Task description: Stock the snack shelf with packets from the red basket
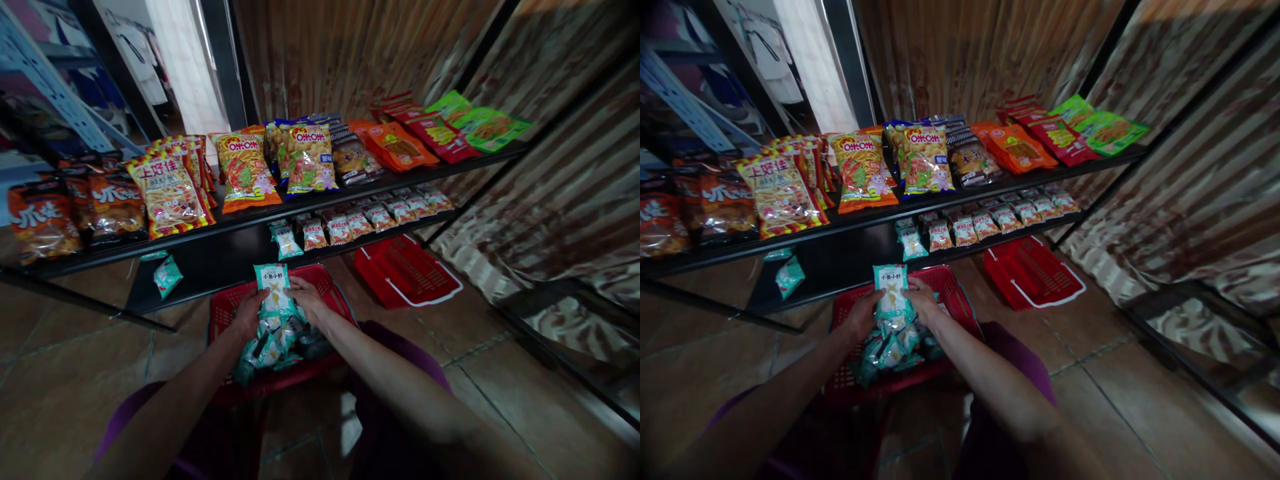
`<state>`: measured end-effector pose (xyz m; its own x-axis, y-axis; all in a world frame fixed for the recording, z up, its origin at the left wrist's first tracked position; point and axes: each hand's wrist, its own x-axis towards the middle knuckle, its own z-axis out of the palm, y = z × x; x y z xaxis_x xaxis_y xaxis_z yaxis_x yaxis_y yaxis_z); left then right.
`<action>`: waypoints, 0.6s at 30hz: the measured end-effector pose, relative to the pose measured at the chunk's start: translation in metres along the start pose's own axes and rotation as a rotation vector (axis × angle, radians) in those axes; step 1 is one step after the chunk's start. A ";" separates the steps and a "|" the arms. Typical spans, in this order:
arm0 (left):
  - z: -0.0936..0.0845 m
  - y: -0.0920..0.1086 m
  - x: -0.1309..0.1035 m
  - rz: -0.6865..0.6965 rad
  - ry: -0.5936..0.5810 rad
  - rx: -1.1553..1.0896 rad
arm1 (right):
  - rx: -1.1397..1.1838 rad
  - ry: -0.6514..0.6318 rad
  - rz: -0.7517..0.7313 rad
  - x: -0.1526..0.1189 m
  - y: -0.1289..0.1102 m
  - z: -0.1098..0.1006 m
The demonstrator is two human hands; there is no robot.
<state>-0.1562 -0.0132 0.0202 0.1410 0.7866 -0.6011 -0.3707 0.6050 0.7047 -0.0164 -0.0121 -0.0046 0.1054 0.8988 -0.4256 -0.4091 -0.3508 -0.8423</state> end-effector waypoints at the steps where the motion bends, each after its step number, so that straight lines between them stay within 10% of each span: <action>1: -0.001 0.000 -0.003 0.025 0.019 0.002 | -0.003 -0.021 -0.004 -0.002 -0.002 0.002; 18: -0.065 -0.002 0.009 -0.004 0.026 0.024 | 0.082 -0.094 0.434 0.032 0.016 0.059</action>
<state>-0.2135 -0.0154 -0.0113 0.1182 0.7811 -0.6131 -0.3482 0.6108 0.7111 -0.0736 0.0265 -0.0124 -0.1735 0.6940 -0.6987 -0.4681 -0.6823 -0.5615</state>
